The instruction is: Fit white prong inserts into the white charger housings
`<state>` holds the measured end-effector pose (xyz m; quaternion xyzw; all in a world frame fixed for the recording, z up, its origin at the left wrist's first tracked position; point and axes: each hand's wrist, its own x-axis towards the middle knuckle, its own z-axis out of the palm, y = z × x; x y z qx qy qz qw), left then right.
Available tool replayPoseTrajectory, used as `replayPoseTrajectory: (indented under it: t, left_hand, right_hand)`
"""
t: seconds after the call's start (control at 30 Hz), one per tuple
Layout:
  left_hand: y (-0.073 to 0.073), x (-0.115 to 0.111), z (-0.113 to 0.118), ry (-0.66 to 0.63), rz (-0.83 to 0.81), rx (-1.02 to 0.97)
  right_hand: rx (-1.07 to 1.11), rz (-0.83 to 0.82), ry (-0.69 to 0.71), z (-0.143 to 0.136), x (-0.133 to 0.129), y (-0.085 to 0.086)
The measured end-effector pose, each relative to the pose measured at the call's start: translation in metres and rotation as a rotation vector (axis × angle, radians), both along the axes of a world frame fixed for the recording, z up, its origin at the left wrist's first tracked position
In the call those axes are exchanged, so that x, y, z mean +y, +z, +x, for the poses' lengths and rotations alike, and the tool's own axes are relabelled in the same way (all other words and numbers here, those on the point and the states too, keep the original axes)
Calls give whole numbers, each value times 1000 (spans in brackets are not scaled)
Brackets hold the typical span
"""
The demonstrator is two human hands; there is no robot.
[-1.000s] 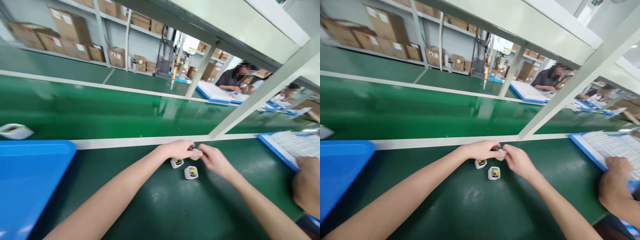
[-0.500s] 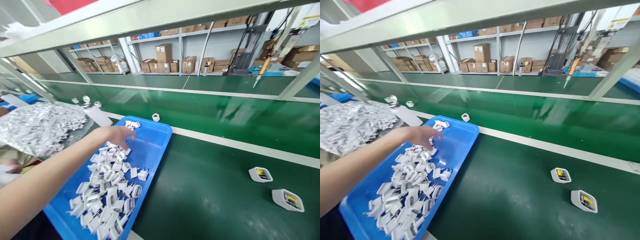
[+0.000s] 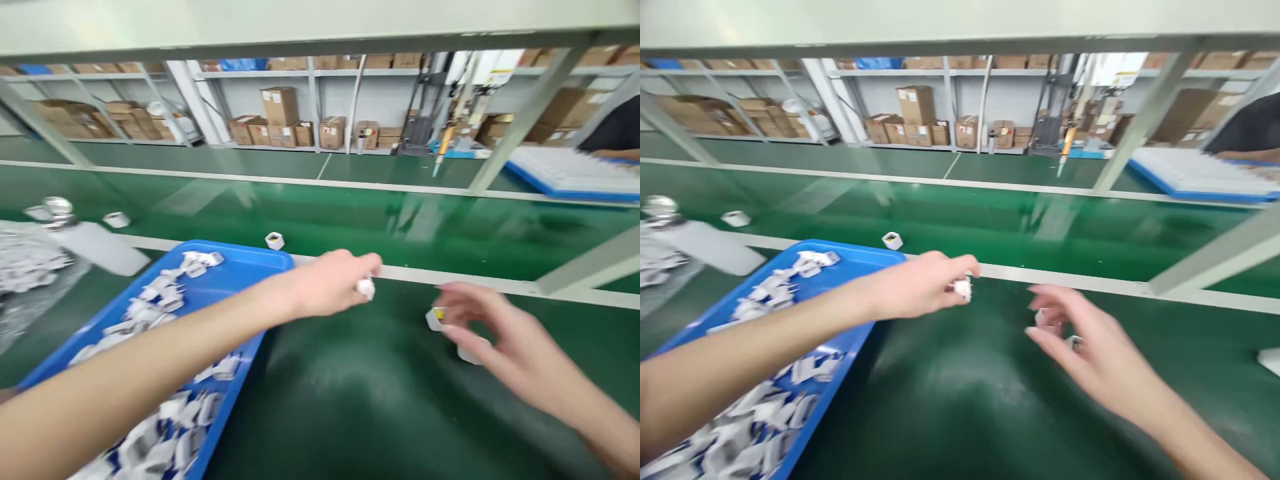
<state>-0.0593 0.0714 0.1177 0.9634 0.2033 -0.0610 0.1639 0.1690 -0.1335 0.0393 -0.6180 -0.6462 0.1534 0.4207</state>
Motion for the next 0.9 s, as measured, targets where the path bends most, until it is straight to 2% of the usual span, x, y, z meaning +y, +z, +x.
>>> replayPoseTrajectory:
  t: [0.07,0.17,0.23,0.3,0.4,0.5,0.57,0.7,0.77,0.83,0.9]
  left_hand:
    - [-9,-28,51,-70,-113,-59]
    - [-26,-48,93,-65,-329,-173]
    - [-41,-47,102,-25,-436,-257]
    - [-60,-42,105,-6,-448,-296]
    - [-92,-39,112,-74,-392,-254]
    - [-116,-40,133,-169,-390,-276]
    - [-124,-39,150,-204,-444,-356]
    - [-129,-38,169,-267,-709,-426]
    - [-132,-40,170,-205,-713,-449]
    - [-136,-43,169,-99,-644,-457]
    - [-139,-43,169,-57,-617,-437]
  right_hand:
    - [-81,-87,132,-9,19,12]
    - [-174,-18,46,7,32,11]
    - [-118,30,-84,29,28,2]
    - [103,34,-171,48,20,-11]
    - [531,29,-193,62,14,-33]
    - [671,46,-205,65,16,-51]
    - [638,67,-231,69,16,-57]
    - [601,9,-262,80,14,-61]
    - [567,-43,-288,81,13,-64]
    - [551,-86,-317,77,12,-69]
    - [554,-112,-346,70,13,-75]
